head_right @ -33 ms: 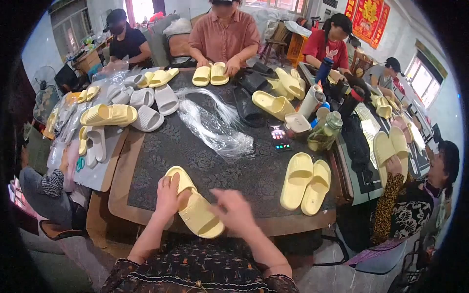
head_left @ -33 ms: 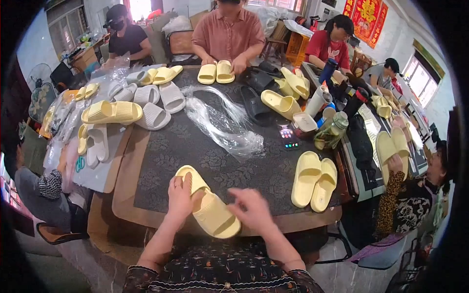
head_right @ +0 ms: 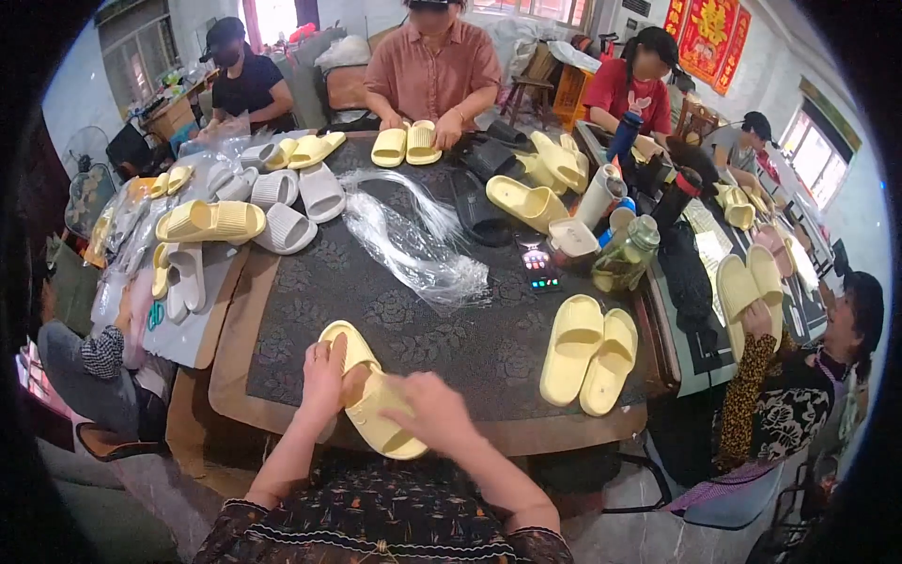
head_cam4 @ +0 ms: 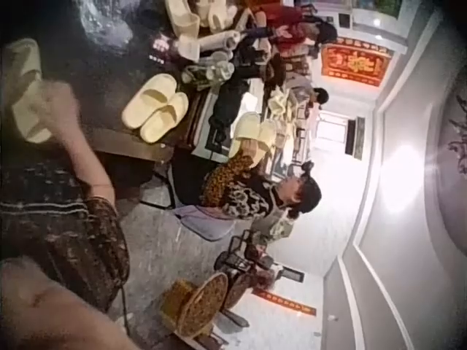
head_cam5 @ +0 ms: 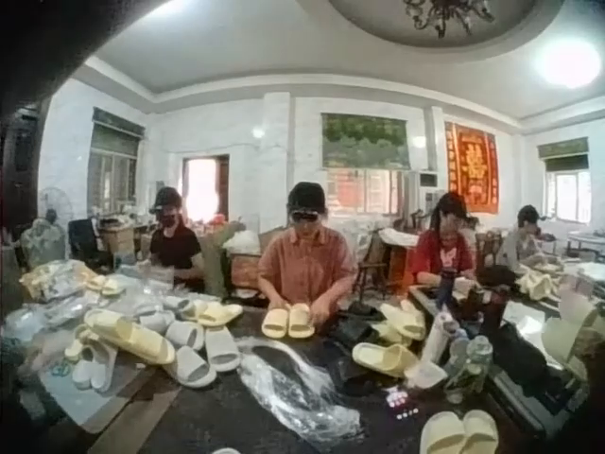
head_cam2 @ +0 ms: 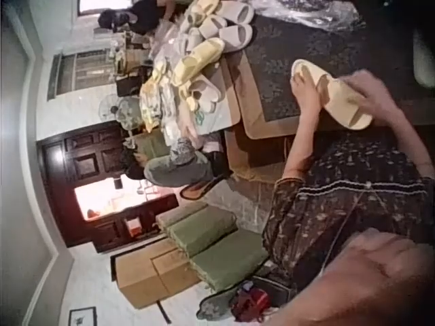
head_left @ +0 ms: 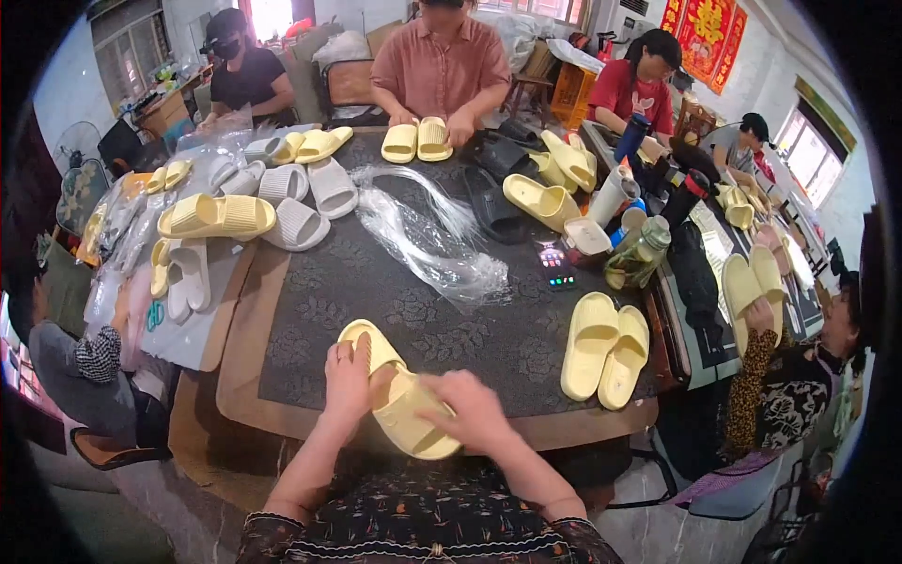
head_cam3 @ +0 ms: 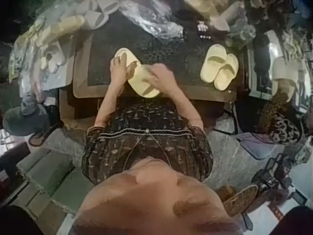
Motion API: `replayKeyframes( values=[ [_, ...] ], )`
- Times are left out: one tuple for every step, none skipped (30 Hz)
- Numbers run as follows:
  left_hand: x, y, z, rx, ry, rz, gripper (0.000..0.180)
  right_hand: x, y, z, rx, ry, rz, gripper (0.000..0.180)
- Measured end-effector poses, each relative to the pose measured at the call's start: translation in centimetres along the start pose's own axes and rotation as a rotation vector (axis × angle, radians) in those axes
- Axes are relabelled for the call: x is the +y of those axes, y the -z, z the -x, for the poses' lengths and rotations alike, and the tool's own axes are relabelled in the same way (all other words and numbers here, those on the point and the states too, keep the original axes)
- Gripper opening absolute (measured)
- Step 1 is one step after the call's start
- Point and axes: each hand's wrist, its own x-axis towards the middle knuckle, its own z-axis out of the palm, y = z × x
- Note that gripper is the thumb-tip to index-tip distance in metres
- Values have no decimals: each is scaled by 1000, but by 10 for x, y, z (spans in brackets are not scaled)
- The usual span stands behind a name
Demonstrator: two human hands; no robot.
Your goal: The recorder is pairing, organizing, and stacking foam sandals of various colors at a workshop table.
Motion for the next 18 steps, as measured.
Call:
replayKeyframes(
  values=[
    [6,2,-1,-5,26,-7,78,-9,-14,-6,7,72,47,41],
    [8,4,-2,-4,26,-8,78,-14,-23,-9,14,139,96,38],
    [10,6,-2,14,52,-44,76,-13,-28,-11,14,143,94,38],
    [11,7,-2,31,76,-79,74,-11,-32,-13,46,127,149,34],
    [7,4,-3,79,82,-110,72,-10,-34,-14,79,109,204,31],
    [8,7,-3,77,82,-109,72,-10,-34,-13,78,107,204,31],
    [10,12,-4,58,112,-79,70,-9,-31,-11,105,69,232,31],
    [11,15,-4,37,140,-48,69,-8,-28,-9,133,29,260,31],
    [7,12,-6,86,167,-46,67,-8,-24,-7,161,14,274,27],
    [2,13,-7,87,166,-44,67,-4,-21,-2,161,14,277,27],
    [-3,15,-8,70,241,-45,71,2,-18,5,161,-34,332,23],
    [-8,17,-10,52,313,-44,76,9,-11,11,161,-83,390,20],
    [-16,23,-13,25,350,-71,74,15,-3,15,159,-84,392,20],
    [-29,21,-13,95,341,-21,72,21,6,20,162,-180,415,18],
    [-32,29,-14,75,313,10,71,28,14,26,166,-281,440,20],
    [-33,38,-17,58,289,41,70,39,19,31,163,-282,441,20],
    [-39,40,-18,56,292,42,70,54,20,35,224,-262,454,23],
    [-45,43,-19,36,137,76,69,57,24,35,286,-241,465,28]
  ],
)
